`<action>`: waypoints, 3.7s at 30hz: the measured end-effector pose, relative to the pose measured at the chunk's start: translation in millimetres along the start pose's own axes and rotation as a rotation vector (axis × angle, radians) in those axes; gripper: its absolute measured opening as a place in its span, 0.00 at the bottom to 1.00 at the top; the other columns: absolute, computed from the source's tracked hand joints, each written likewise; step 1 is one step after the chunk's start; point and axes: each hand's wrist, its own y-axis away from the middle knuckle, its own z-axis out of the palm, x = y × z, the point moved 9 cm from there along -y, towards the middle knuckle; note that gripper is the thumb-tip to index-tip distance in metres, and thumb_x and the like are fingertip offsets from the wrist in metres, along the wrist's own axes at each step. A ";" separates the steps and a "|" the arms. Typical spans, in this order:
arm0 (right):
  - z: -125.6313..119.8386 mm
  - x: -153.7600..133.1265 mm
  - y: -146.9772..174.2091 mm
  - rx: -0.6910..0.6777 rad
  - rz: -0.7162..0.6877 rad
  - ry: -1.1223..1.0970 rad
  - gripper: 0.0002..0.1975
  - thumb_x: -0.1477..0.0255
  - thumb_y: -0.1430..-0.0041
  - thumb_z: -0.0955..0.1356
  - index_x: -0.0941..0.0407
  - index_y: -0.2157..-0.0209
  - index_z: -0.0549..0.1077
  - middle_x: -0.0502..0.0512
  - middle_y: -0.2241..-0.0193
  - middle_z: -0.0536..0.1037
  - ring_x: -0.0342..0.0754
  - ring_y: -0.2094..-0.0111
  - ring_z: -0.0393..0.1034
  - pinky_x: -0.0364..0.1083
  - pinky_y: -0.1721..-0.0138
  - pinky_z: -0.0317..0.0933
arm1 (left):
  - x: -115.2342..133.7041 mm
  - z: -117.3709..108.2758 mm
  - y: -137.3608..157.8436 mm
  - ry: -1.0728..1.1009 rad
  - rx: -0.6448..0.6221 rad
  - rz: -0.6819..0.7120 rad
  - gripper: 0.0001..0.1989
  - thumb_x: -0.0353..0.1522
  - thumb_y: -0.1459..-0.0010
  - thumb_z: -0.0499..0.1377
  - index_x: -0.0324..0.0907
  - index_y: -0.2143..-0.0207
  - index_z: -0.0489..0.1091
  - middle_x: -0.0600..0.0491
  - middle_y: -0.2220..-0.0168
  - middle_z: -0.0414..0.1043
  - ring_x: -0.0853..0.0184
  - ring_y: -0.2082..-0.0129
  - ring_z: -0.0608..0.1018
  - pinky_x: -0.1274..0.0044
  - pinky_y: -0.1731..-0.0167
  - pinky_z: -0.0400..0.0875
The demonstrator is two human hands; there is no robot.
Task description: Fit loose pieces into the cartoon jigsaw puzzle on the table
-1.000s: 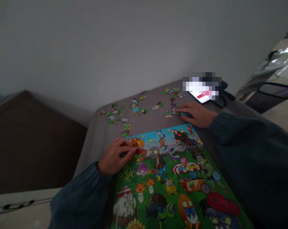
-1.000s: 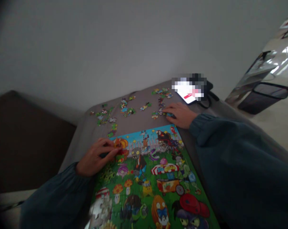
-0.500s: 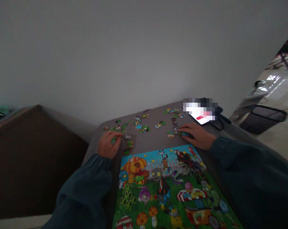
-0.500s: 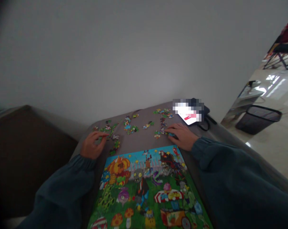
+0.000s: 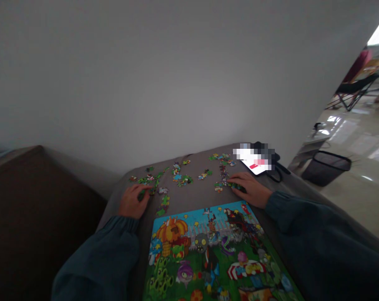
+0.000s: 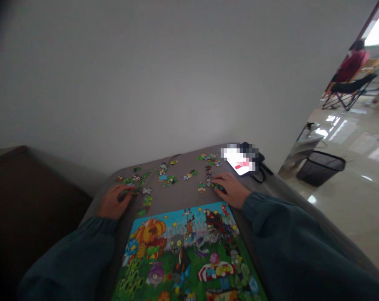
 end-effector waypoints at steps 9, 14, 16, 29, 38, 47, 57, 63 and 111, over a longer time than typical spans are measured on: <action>4.1 5.9 -2.3 0.018 0.006 -0.077 0.17 0.67 0.36 0.65 0.51 0.48 0.78 0.63 0.49 0.76 0.59 0.46 0.71 0.64 0.41 0.64 | 53.6 36.1 -98.3 -0.116 -0.280 0.137 0.18 0.38 0.33 0.60 0.41 0.44 0.69 0.45 0.44 0.70 0.57 0.49 0.76 0.60 0.50 0.75; 3.4 4.0 -2.9 0.011 -0.004 -0.084 0.17 0.69 0.36 0.65 0.52 0.48 0.78 0.64 0.49 0.76 0.59 0.46 0.70 0.63 0.41 0.65 | 90.2 71.6 -128.6 -0.143 -0.461 0.213 0.18 0.38 0.33 0.60 0.41 0.44 0.69 0.44 0.44 0.70 0.58 0.49 0.76 0.61 0.51 0.75; 4.1 3.1 -3.2 0.003 -0.019 -0.090 0.18 0.69 0.36 0.65 0.53 0.48 0.78 0.64 0.49 0.76 0.59 0.46 0.70 0.62 0.41 0.65 | 91.2 79.5 -123.8 -0.156 -0.535 0.211 0.17 0.38 0.33 0.60 0.41 0.45 0.69 0.45 0.44 0.70 0.58 0.50 0.77 0.61 0.51 0.76; 5.7 6.8 -3.4 0.007 -0.050 -0.092 0.18 0.70 0.37 0.65 0.54 0.48 0.79 0.64 0.50 0.78 0.60 0.47 0.71 0.64 0.42 0.64 | 111.1 50.6 -86.2 0.142 -0.729 0.171 0.18 0.38 0.33 0.60 0.40 0.45 0.69 0.45 0.47 0.72 0.59 0.52 0.78 0.63 0.54 0.77; 4.9 3.9 -1.9 -0.043 -0.045 -0.041 0.20 0.69 0.35 0.63 0.58 0.46 0.78 0.67 0.49 0.77 0.61 0.46 0.70 0.64 0.42 0.62 | 157.8 14.6 19.4 0.448 -0.774 0.242 0.12 0.30 0.34 0.57 0.47 0.52 0.78 0.53 0.58 0.80 0.68 0.59 0.80 0.78 0.58 0.73; 2.5 3.4 -0.5 -0.060 -0.023 -0.019 0.20 0.67 0.35 0.63 0.56 0.45 0.77 0.66 0.49 0.76 0.60 0.45 0.70 0.63 0.41 0.62 | 158.0 43.7 35.7 0.484 -0.681 0.220 0.13 0.30 0.34 0.58 0.47 0.50 0.78 0.52 0.56 0.79 0.66 0.57 0.79 0.74 0.53 0.72; 3.0 -0.1 1.2 -0.081 -0.053 0.028 0.22 0.65 0.33 0.61 0.58 0.45 0.76 0.66 0.48 0.76 0.59 0.45 0.70 0.61 0.41 0.63 | 150.9 47.5 37.3 0.432 -0.602 0.159 0.14 0.33 0.38 0.64 0.48 0.50 0.76 0.50 0.52 0.73 0.60 0.50 0.75 0.66 0.45 0.69; 0.5 -4.7 2.4 -0.030 -0.081 0.063 0.21 0.66 0.33 0.61 0.58 0.46 0.76 0.66 0.49 0.77 0.60 0.46 0.70 0.62 0.42 0.64 | 143.8 49.9 33.5 0.415 -0.607 0.131 0.12 0.36 0.41 0.67 0.46 0.54 0.77 0.50 0.55 0.75 0.59 0.52 0.75 0.65 0.47 0.68; 15.6 -107.1 47.5 -0.946 0.050 -0.665 0.10 0.69 0.40 0.73 0.61 0.61 0.81 0.54 0.66 0.83 0.41 0.66 0.76 0.40 0.63 0.67 | 144.1 49.2 28.6 0.286 -0.481 0.186 0.12 0.42 0.41 0.59 0.49 0.61 0.79 0.51 0.57 0.74 0.57 0.52 0.73 0.64 0.45 0.56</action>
